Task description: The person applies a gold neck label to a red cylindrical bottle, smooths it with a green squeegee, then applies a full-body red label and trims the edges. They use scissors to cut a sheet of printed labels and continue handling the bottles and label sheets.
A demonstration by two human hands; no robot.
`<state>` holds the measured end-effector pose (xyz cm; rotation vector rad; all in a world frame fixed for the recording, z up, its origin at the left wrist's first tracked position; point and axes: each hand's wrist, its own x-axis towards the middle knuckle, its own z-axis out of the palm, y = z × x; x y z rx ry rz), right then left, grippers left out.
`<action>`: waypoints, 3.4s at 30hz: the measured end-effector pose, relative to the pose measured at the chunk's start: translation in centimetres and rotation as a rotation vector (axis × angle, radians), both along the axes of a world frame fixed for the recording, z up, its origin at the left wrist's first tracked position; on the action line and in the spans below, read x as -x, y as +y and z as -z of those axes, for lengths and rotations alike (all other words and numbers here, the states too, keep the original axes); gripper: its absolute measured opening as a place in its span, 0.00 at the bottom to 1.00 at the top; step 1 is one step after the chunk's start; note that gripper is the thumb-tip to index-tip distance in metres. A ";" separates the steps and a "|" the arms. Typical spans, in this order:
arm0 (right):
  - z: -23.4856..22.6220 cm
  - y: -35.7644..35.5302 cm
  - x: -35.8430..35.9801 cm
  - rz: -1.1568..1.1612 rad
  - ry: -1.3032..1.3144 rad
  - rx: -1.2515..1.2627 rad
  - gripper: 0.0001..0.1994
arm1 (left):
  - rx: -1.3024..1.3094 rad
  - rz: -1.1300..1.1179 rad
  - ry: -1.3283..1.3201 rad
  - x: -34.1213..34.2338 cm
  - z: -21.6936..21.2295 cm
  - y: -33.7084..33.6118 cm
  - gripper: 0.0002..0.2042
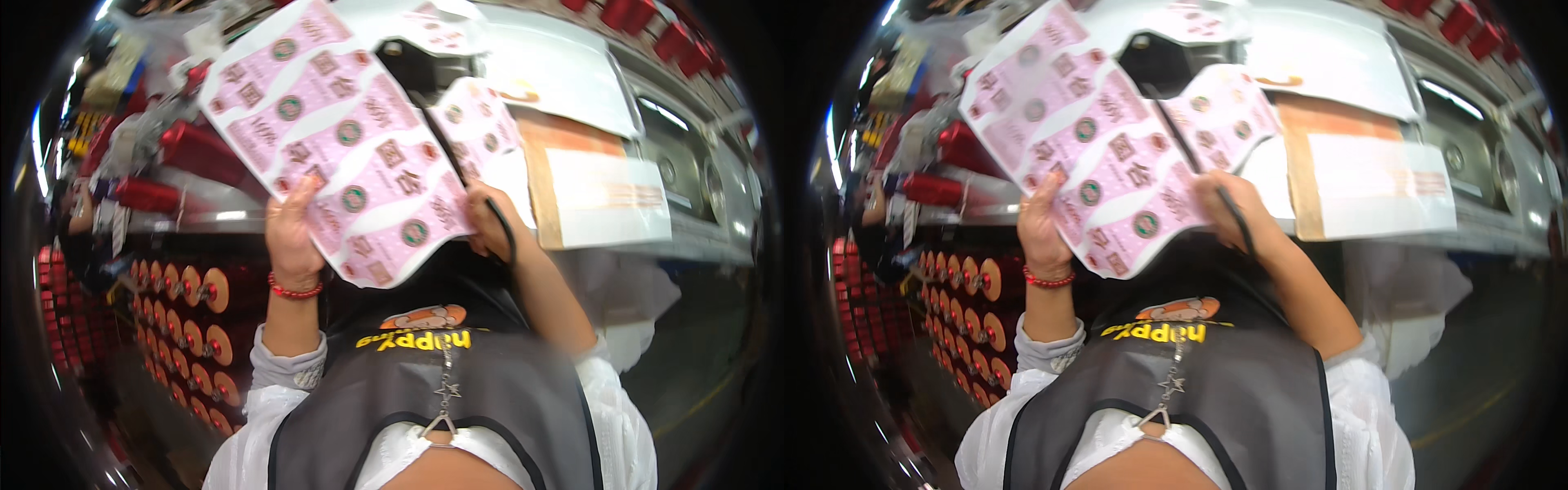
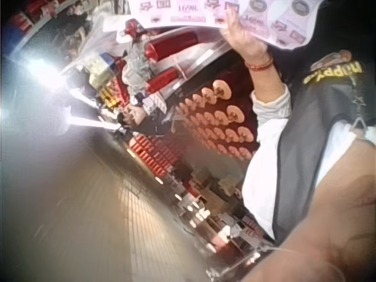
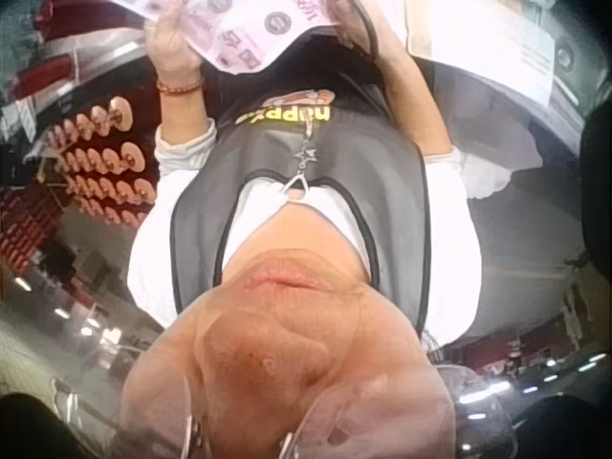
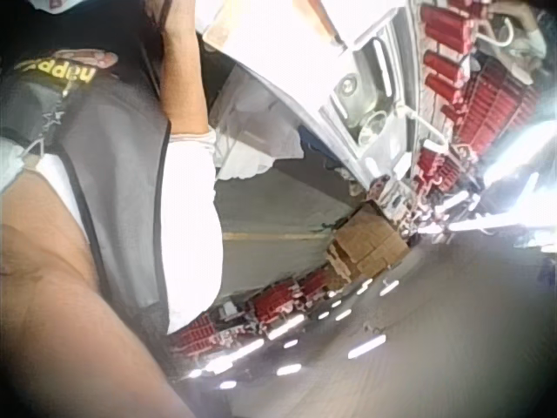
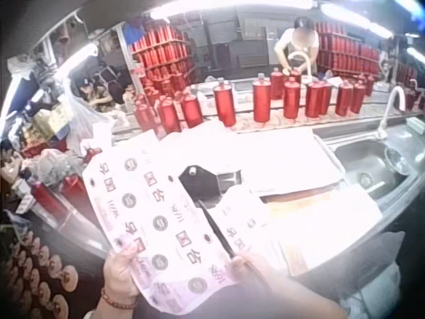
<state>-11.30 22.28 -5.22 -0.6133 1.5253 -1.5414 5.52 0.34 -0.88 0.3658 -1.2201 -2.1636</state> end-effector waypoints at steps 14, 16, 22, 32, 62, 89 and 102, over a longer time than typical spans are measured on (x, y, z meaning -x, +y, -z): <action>-4.6 -3.5 0.2 0.142 1.202 -0.197 0.24 | 0.068 -0.672 0.294 -18.2 -4.4 -3.3 0.24; -4.3 -4.9 -0.6 0.135 1.230 -0.193 0.21 | 0.107 -0.683 0.309 -18.8 -5.1 -2.6 0.23; -2.5 -5.1 0.2 0.175 1.231 -0.209 0.16 | 0.195 -0.856 0.366 -23.0 -5.9 -2.0 0.22; -3.0 -5.0 0.5 0.194 1.362 -0.139 0.18 | 0.245 -1.455 0.086 -25.4 -2.7 -3.4 0.24; -10.5 27.0 25.7 1.139 1.815 -0.478 0.19 | 0.062 -0.834 0.076 -9.4 -3.7 -5.2 0.27; -4.8 -3.3 -0.8 0.287 0.003 0.408 0.19 | 0.046 -0.091 0.289 2.7 -0.5 1.5 0.24; -5.5 -4.5 3.6 0.172 0.226 0.342 0.06 | 0.068 -0.113 0.294 -6.6 -2.7 -6.1 0.39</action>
